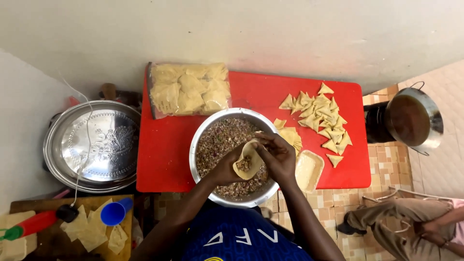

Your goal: Folding, filling, and sealing samosas using pastry sheets and a mixture

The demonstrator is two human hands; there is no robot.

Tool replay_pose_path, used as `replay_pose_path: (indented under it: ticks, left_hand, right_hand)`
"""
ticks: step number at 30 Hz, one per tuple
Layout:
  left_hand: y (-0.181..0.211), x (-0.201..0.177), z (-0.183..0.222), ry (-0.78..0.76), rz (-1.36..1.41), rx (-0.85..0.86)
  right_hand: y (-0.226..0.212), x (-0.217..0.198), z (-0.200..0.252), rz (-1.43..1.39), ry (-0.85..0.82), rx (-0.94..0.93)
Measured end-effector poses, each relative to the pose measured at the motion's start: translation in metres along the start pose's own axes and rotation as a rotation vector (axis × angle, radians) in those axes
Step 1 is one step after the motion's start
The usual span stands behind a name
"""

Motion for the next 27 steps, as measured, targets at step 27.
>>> replay_pose_path:
  ticks: [27]
  left_hand:
    - [-0.072, 0.005, -0.012, -0.073, 0.204, -0.22]
  right_hand:
    - [-0.058, 0.039, 0.036, 0.422, -0.499, -0.03]
Point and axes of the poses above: each hand's wrist, its own z-axis away from the middle knuckle, its own x-axis out of the palm, y = z × x, the point moved 6 cm from there along -z, towards the middle knuckle, and after that the axes turned 12 degrees about -z, right-handed, at the moved point
